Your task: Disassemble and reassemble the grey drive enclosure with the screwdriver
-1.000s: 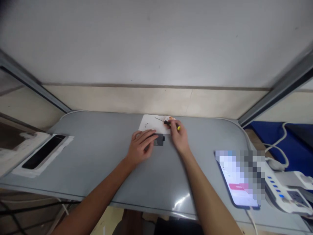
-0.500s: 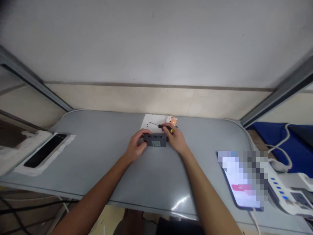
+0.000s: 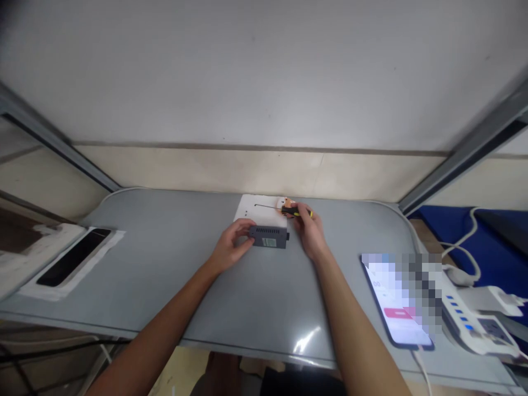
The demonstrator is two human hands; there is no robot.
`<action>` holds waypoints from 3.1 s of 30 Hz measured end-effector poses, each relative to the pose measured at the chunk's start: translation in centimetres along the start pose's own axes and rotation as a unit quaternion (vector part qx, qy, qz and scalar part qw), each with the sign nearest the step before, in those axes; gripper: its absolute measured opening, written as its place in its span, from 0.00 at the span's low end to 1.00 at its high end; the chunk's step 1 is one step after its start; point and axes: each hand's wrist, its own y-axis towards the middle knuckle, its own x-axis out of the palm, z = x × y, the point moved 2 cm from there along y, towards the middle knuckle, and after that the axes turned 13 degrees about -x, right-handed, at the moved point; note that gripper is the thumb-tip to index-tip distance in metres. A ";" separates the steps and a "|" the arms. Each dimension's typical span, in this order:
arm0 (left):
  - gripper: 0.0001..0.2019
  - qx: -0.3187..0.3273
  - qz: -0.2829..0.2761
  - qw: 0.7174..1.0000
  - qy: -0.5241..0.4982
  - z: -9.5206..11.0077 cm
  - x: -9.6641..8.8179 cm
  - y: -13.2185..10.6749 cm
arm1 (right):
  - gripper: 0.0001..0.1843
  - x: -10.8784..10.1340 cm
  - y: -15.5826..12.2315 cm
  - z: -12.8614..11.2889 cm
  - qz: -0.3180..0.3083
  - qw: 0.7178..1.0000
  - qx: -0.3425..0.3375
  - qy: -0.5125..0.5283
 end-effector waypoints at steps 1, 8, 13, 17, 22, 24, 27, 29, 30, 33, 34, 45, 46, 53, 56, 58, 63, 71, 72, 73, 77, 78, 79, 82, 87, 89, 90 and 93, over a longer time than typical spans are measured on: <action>0.14 0.005 0.001 1.000 0.000 -0.1 0.0 0.0 | 0.19 0.0 -0.1 -0.2 0.008 1.000 0.008 0.013; 0.11 0.049 0.053 0.997 0.024 0.5 -0.5 -0.4 | 0.09 0.5 -1.1 -1.7 -0.022 0.994 0.041 0.100; 0.08 0.111 0.117 0.983 0.084 0.9 -0.4 -0.6 | 0.08 0.3 -1.0 -1.2 -0.038 0.993 0.027 0.108; 0.04 0.183 0.149 0.965 0.115 1.2 -0.1 -0.7 | 0.07 -0.2 -0.8 -0.9 -0.039 0.995 0.022 0.090; 0.04 0.197 0.151 0.960 0.132 1.6 0.3 -0.7 | 0.07 -0.3 -0.7 -0.7 -0.041 0.995 0.010 0.088; 0.04 0.192 0.157 0.959 0.134 1.6 0.3 -0.7 | 0.07 -0.3 -0.7 -0.7 -0.046 0.995 0.007 0.092; 0.04 0.184 0.163 0.961 0.130 1.5 0.3 -0.6 | 0.08 -0.2 -0.8 -0.9 -0.052 0.993 0.011 0.102; 0.04 0.182 0.163 0.962 0.125 1.3 0.2 -0.6 | 0.08 -0.1 -0.9 -1.1 -0.047 0.993 0.015 0.105; 0.04 0.183 0.161 0.962 0.124 1.3 0.2 -0.6 | 0.08 0.0 -0.9 -1.2 -0.045 0.993 0.018 0.105; 0.04 0.184 0.152 0.963 0.125 1.2 0.1 -0.6 | 0.08 0.1 -1.0 -1.5 -0.045 0.993 0.025 0.102; 0.05 0.183 0.149 0.963 0.127 1.2 0.1 -0.6 | 0.08 0.1 -1.0 -1.5 -0.046 0.994 0.028 0.098; 0.08 0.193 0.130 0.963 0.138 1.7 0.2 -0.9 | 0.08 0.2 -1.0 -1.6 -0.056 0.993 0.031 0.099; 0.08 0.192 0.129 0.963 0.139 1.8 0.2 -0.9 | 0.08 0.2 -1.1 -1.7 -0.055 0.993 0.032 0.100; 0.08 0.195 0.136 0.959 0.152 1.8 0.4 -1.0 | 0.08 0.0 -0.9 -1.5 -0.047 0.995 0.033 0.081; 0.07 0.195 0.139 0.958 0.156 1.7 0.5 -1.0 | 0.08 -0.1 -0.9 -1.4 -0.048 0.995 0.028 0.081; 0.07 0.200 0.145 0.956 0.156 1.6 0.5 -1.0 | 0.08 -0.2 -0.9 -1.3 -0.049 0.995 0.028 0.081; 0.06 0.206 0.155 0.953 0.160 1.7 0.5 -1.0 | 0.08 -0.4 -0.8 -1.1 -0.049 0.996 0.026 0.072; 0.04 0.193 0.164 0.952 0.171 1.6 0.5 -0.9 | 0.08 -0.3 -0.8 -1.2 -0.040 0.997 0.022 0.054; 0.04 0.194 0.164 0.952 0.171 1.7 0.5 -1.0 | 0.08 -0.2 -0.8 -1.2 -0.039 0.997 0.025 0.055; 0.04 0.194 0.164 0.952 0.171 1.7 0.5 -1.0 | 0.08 -0.2 -0.9 -1.3 -0.039 0.998 0.026 0.053; 0.04 0.191 0.158 0.955 0.163 1.8 0.5 -0.9 | 0.08 -0.2 -0.8 -1.4 -0.034 0.998 0.006 0.045; 0.04 0.187 0.155 0.958 0.155 1.7 0.5 -0.9 | 0.07 -0.2 -0.8 -1.4 -0.034 0.998 0.004 0.045; 0.04 0.180 0.147 0.962 0.143 1.7 0.5 -0.8 | 0.08 -0.2 -0.8 -1.4 -0.034 0.998 0.007 0.046; 0.03 0.140 0.113 0.980 0.088 1.4 0.5 -0.4 | 0.08 -0.1 -0.8 -1.4 -0.034 0.998 0.010 0.047; 0.03 0.056 0.081 0.995 0.005 1.0 0.6 0.0 | 0.09 0.0 -0.9 -1.7 -0.027 0.999 0.015 0.043; 0.03 0.046 0.078 0.996 -0.005 0.9 0.7 0.0 | 0.09 0.0 -0.9 -1.7 -0.024 0.998 0.023 0.046; 0.02 0.046 0.077 0.996 -0.007 0.9 0.7 0.0 | 0.09 0.0 -0.9 -1.7 -0.024 0.998 0.025 0.046; 0.01 0.047 0.080 0.996 -0.012 0.7 0.8 0.1 | 0.09 0.0 -0.9 -1.7 -0.025 0.998 0.027 0.040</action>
